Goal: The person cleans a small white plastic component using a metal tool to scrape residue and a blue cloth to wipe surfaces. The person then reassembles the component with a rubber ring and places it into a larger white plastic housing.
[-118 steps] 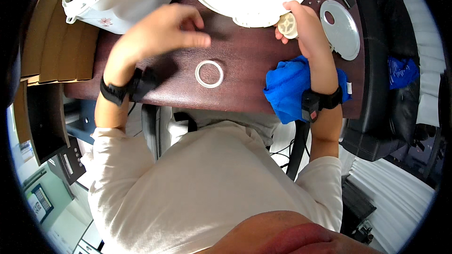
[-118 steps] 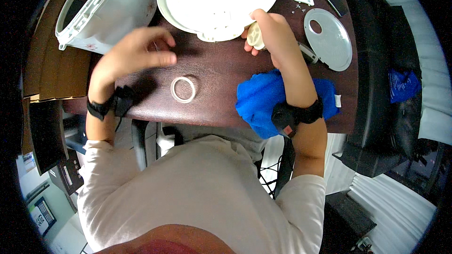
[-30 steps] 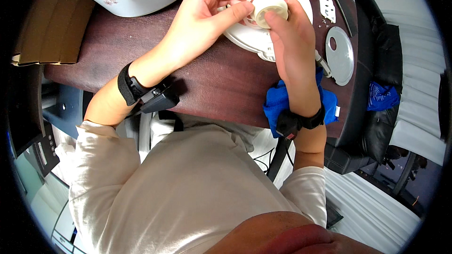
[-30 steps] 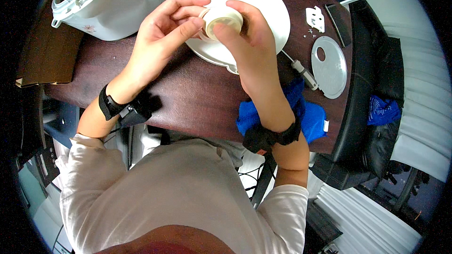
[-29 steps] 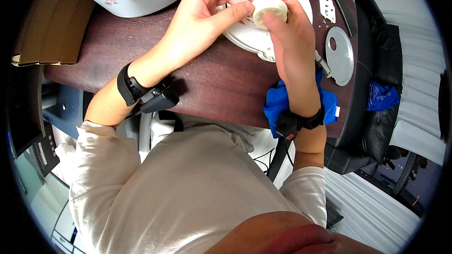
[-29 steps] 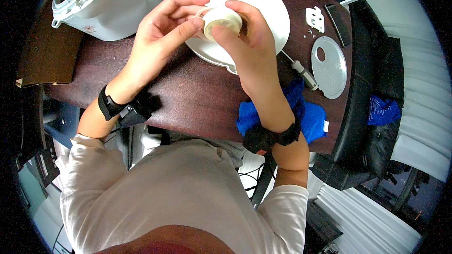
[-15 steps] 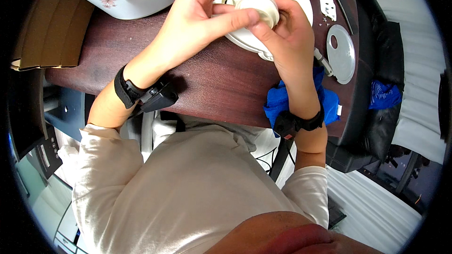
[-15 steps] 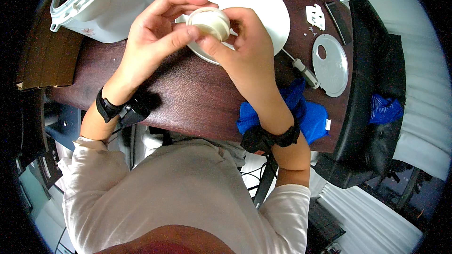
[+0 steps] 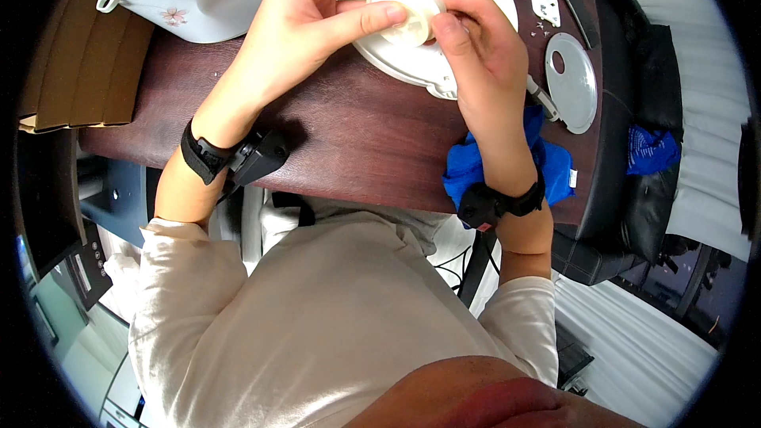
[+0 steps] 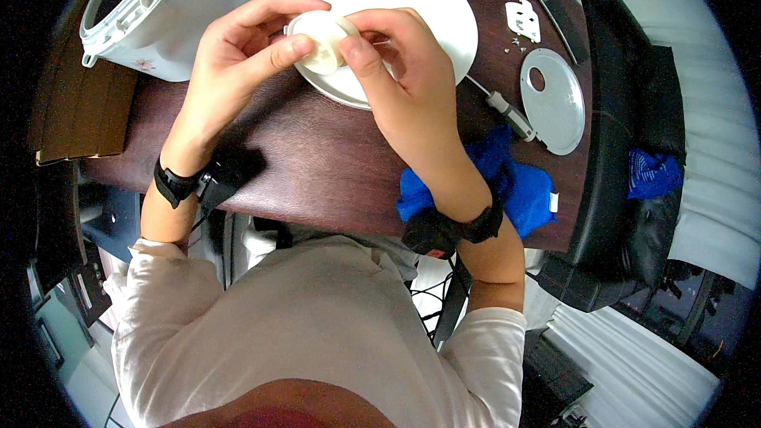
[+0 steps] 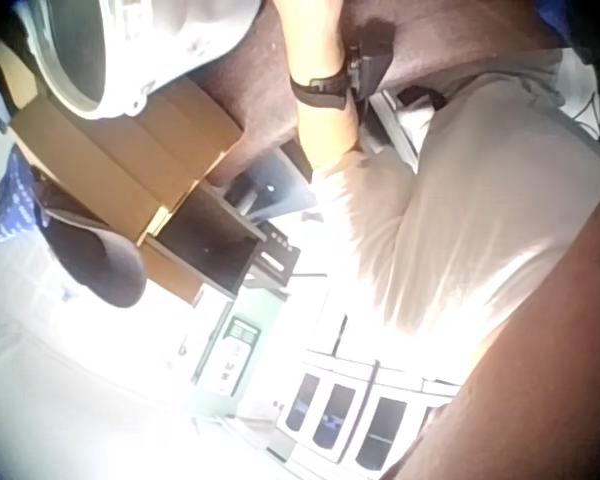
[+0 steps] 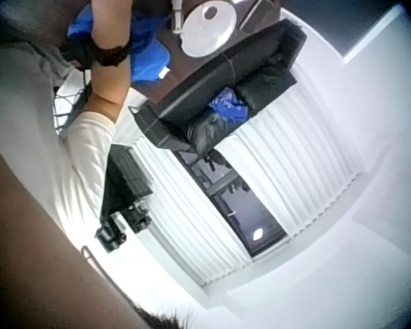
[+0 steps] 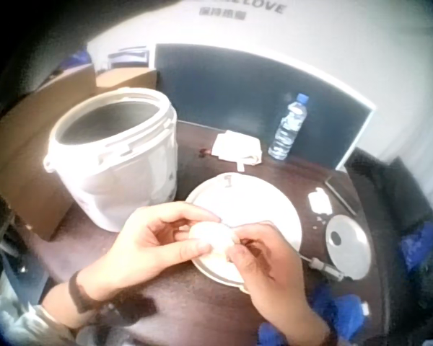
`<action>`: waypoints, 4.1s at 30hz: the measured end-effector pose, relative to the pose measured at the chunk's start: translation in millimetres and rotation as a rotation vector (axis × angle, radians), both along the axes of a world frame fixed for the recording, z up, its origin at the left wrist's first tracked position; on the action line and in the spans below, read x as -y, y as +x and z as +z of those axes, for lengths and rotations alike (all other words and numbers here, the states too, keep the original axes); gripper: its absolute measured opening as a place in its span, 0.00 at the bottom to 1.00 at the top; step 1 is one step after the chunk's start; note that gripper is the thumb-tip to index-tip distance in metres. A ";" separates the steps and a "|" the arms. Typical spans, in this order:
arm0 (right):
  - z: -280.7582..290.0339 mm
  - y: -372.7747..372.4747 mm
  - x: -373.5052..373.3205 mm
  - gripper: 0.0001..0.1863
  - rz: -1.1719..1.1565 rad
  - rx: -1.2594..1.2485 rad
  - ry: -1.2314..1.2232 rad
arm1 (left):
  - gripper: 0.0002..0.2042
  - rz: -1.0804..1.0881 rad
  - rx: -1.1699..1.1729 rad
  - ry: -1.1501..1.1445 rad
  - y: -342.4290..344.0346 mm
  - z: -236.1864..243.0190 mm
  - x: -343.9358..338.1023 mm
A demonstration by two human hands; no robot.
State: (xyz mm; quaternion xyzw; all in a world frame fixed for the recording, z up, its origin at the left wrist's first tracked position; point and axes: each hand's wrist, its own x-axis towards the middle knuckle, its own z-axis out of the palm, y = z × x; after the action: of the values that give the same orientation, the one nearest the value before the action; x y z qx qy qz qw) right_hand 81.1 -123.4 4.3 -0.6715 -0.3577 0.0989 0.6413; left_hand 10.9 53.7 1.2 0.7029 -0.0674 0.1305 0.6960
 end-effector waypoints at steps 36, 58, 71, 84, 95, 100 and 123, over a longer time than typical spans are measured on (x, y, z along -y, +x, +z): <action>-3.5 -5.5 -3.5 0.17 -0.253 0.573 -0.046 | 0.14 -0.003 0.233 0.066 -1.3 -1.2 3.1; -5.2 -4.8 -4.0 0.15 -0.162 0.159 0.086 | 0.09 0.152 0.035 -0.002 -1.7 -3.8 -5.8; -2.9 -3.6 -4.3 0.17 -0.263 0.550 -0.077 | 0.06 0.270 0.069 0.291 -6.4 2.2 -1.1; -12.0 3.4 -3.7 0.16 -0.284 0.445 -0.015 | 0.09 0.166 -0.028 0.045 -6.1 6.8 7.1; -7.0 -3.3 -4.6 0.18 -0.221 0.419 -0.097 | 0.07 0.213 -0.042 0.144 -3.8 -4.7 -4.0; 0.3 -5.5 -2.4 0.18 -0.112 0.013 -0.010 | 0.09 0.080 -0.077 -0.049 -4.8 5.4 -3.1; -1.7 -7.7 -4.6 0.18 -0.242 0.184 -0.174 | 0.08 0.219 0.036 0.119 -9.0 -1.2 8.5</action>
State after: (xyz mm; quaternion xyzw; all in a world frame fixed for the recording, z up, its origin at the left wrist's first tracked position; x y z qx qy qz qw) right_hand 73.4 -118.8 2.6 -0.7690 -0.3216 -0.0102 0.5524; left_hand 1.9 45.2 0.0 0.7435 -0.0105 0.2141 0.6334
